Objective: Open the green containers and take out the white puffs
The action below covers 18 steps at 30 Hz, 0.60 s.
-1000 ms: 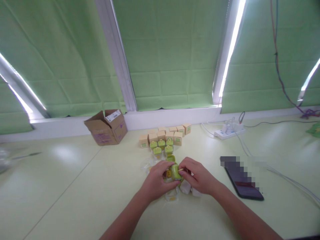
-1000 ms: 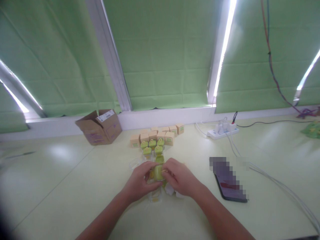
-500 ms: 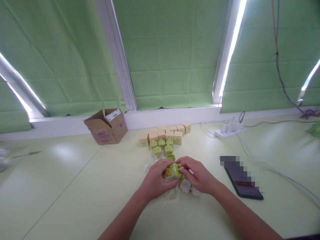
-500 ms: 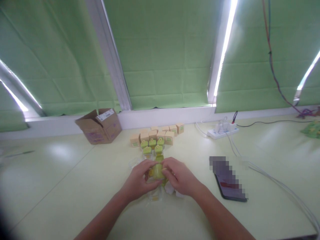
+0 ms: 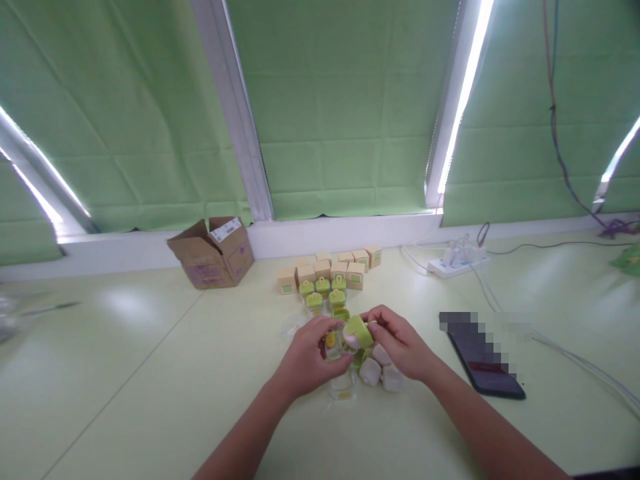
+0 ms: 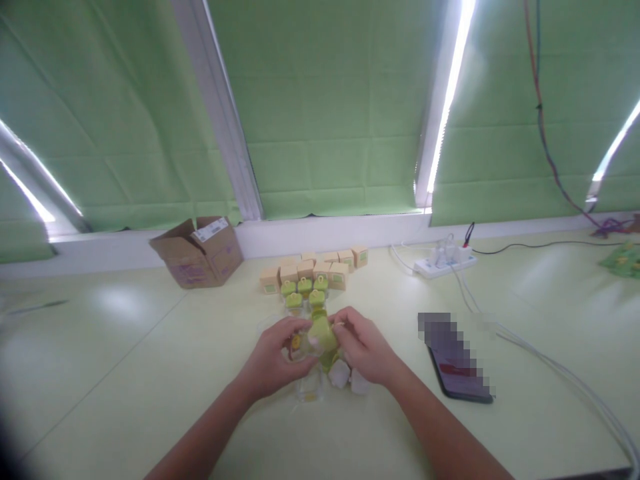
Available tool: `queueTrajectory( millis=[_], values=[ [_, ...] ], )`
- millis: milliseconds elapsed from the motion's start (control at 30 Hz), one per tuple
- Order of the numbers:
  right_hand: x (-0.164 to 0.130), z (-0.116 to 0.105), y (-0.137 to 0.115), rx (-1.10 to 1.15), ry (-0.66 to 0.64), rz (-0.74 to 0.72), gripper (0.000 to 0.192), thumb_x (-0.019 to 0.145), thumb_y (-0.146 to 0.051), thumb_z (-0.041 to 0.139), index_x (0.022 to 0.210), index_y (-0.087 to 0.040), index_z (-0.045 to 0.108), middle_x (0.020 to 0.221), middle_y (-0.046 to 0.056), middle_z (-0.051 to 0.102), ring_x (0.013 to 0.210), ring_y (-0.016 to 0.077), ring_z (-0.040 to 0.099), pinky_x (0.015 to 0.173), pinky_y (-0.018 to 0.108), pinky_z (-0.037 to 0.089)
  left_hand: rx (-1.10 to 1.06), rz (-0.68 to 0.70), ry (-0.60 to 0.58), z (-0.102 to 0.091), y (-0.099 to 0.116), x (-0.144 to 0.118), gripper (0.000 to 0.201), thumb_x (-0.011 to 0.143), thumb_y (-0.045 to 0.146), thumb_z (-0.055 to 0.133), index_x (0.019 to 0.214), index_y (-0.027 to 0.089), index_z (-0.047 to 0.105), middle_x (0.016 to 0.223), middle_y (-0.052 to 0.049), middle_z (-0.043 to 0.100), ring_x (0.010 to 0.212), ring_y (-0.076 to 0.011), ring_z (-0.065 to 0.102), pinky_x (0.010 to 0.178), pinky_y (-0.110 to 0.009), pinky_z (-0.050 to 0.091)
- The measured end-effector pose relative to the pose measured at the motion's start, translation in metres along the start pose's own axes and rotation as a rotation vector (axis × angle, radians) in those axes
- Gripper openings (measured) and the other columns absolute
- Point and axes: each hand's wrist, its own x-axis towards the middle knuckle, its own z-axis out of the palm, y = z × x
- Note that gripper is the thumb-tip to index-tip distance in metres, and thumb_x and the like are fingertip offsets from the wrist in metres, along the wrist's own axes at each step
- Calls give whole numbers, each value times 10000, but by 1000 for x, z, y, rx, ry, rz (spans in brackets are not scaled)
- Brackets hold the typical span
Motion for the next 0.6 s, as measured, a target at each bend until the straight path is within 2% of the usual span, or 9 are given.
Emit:
queueTrajectory(
  millis=[200, 367, 467, 600],
  values=[
    [4, -2, 3, 324, 95, 109, 221, 858, -421, 515, 829, -208, 467, 777, -4, 529, 669, 125, 499, 631, 257, 449, -30, -63, -10, -5, -4, -2, 470, 678, 206, 656, 1127, 210, 516, 1081, -54, 599, 948, -206, 585, 836, -320, 488],
    [5, -1, 2, 580, 140, 210, 213, 786, -384, 613, 802, -213, 486, 714, -37, 520, 625, 112, 493, 614, 251, 443, 10, -28, -60, -16, -11, -2, 518, 682, 166, 623, 1179, 236, 497, 1141, -49, 559, 935, -195, 570, 811, -313, 482],
    [7, -1, -1, 705, 151, 249, 192, 739, -328, 653, 768, -208, 506, 751, -32, 568, 636, 113, 508, 612, 254, 445, 86, -1, -115, -23, -13, 0, 436, 685, 243, 655, 1102, 226, 531, 1021, -34, 575, 828, -179, 554, 758, -309, 469],
    [7, -1, -3, 742, 176, 278, 165, 720, -302, 662, 750, -204, 533, 780, -22, 607, 652, 121, 526, 608, 265, 453, 185, -1, -194, -30, -15, 1, 371, 625, 364, 722, 922, 207, 563, 847, -3, 569, 754, -176, 520, 705, -293, 433]
  ],
)
